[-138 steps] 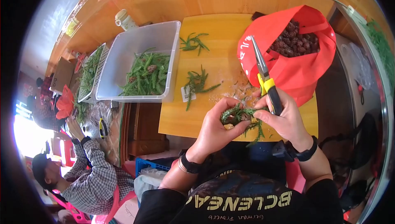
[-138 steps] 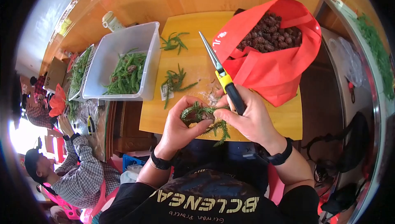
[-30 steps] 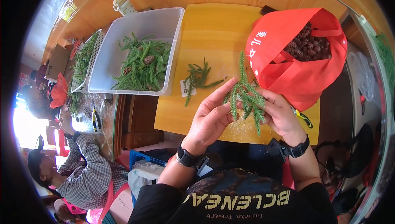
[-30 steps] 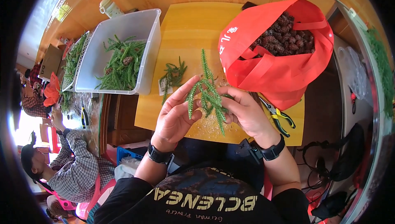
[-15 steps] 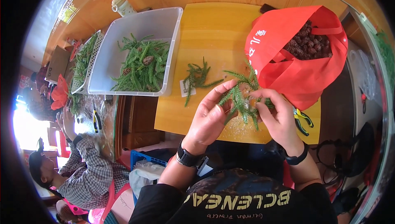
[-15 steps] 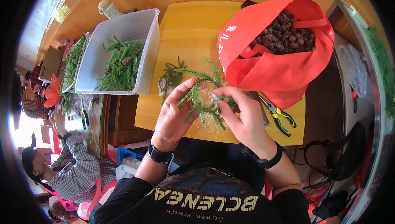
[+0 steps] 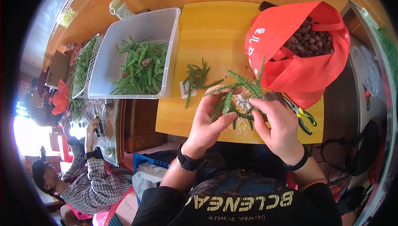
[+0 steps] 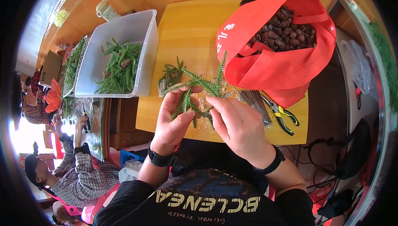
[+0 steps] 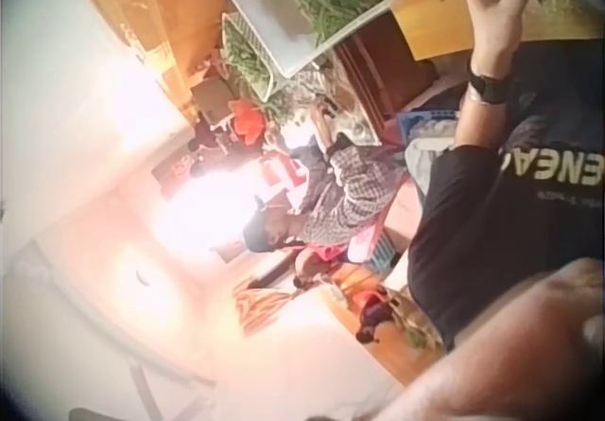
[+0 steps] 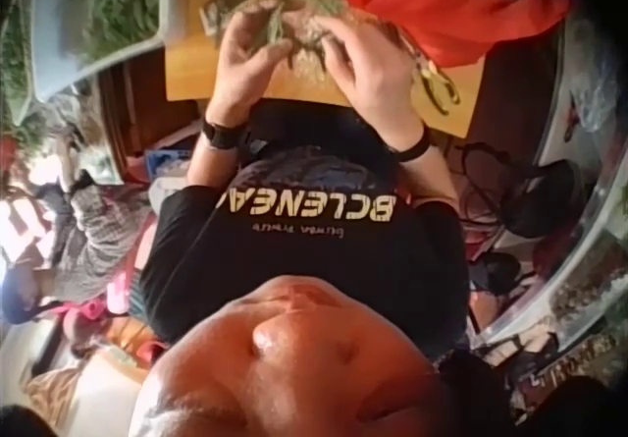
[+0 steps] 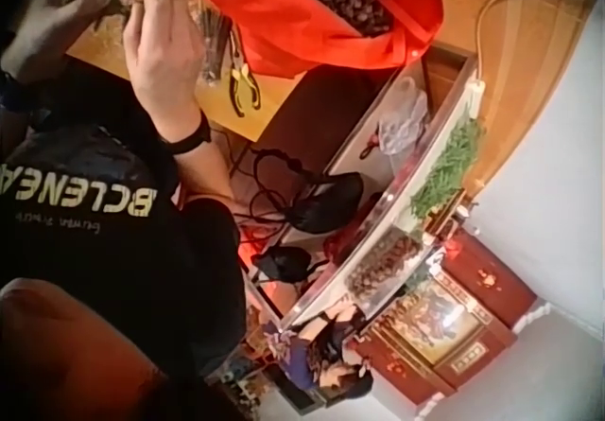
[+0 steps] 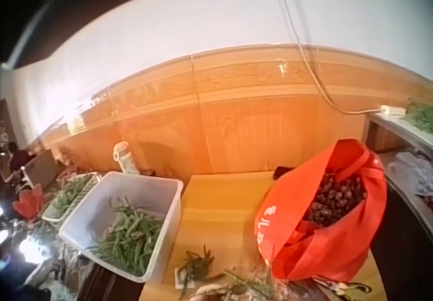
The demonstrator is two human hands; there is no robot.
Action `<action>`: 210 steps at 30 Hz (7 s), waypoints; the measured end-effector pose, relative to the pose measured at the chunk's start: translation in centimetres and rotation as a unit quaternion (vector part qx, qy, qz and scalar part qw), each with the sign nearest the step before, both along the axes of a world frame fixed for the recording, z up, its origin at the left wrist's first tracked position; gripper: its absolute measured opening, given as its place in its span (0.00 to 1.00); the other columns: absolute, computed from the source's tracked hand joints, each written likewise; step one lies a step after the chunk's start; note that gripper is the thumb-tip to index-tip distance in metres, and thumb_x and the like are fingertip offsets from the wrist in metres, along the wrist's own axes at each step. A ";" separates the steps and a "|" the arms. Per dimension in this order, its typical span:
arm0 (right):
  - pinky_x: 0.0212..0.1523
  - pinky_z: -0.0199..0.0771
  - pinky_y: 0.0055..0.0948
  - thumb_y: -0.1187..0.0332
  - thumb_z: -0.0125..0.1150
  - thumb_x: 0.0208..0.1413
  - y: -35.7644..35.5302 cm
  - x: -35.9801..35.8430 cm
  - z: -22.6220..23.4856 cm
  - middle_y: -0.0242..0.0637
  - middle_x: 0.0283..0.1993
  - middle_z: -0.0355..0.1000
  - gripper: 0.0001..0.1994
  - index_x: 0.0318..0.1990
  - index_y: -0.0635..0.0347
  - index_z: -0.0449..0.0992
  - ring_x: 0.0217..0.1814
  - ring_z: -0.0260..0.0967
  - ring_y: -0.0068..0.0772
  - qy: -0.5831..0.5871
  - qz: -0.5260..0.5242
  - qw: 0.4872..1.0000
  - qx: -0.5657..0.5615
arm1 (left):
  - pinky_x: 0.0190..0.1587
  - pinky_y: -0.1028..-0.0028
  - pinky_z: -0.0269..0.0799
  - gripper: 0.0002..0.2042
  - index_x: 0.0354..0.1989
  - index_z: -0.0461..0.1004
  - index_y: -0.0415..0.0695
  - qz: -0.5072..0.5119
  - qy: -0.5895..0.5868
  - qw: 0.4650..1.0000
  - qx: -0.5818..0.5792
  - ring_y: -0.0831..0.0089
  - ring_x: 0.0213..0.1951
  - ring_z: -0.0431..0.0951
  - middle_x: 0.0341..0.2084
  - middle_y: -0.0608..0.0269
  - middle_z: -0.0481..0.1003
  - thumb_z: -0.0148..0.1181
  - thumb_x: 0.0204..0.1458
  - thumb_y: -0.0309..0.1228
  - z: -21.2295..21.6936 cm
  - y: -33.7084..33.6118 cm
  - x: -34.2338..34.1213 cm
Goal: Trimming and preparing small evergreen branches using pruning shears at a workstation.
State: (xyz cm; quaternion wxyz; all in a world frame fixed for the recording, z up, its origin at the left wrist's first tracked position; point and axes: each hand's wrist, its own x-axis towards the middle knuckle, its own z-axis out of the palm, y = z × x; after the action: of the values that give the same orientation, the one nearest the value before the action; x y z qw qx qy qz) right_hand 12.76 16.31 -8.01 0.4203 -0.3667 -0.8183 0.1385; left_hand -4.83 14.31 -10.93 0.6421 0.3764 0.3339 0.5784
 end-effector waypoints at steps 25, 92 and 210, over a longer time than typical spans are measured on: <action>0.33 0.70 0.35 0.76 0.57 0.47 3.5 7.6 -6.9 0.45 0.33 0.71 0.08 0.36 0.64 0.70 0.34 0.71 0.46 -0.193 -0.042 0.966 -0.169 | 0.36 0.71 0.69 0.23 0.48 0.68 0.42 0.099 0.673 0.722 0.128 0.64 0.34 0.73 0.33 0.57 0.71 0.61 0.40 0.22 -4.7 3.9 -1.1; 0.32 0.69 0.32 0.68 0.56 0.48 9.3 1.6 -10.9 0.37 0.25 0.70 0.05 0.30 0.57 0.69 0.32 0.70 0.36 -0.274 -0.059 0.937 -0.208 | 0.44 0.76 0.70 0.17 0.46 0.67 0.40 -0.081 0.048 0.995 -0.042 0.77 0.39 0.74 0.37 0.63 0.74 0.60 0.47 0.21 -6.8 3.9 -1.7; 0.17 0.60 0.22 0.83 0.64 0.38 -0.1 8.7 -1.1 0.34 0.23 0.65 0.09 0.28 0.60 0.73 0.20 0.63 0.27 0.059 0.020 0.998 -0.024 | 0.35 0.73 0.76 0.08 0.42 0.69 0.37 -0.076 -0.074 0.989 0.107 0.66 0.40 0.76 0.40 0.54 0.71 0.52 0.56 0.27 -2.3 0.7 8.0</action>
State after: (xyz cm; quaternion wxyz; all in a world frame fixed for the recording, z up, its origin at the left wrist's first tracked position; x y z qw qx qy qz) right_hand 21.46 16.19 -9.06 0.4562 -0.3517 -0.7955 0.1879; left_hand 3.15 15.00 -13.21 0.6635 0.4231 0.1919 0.5865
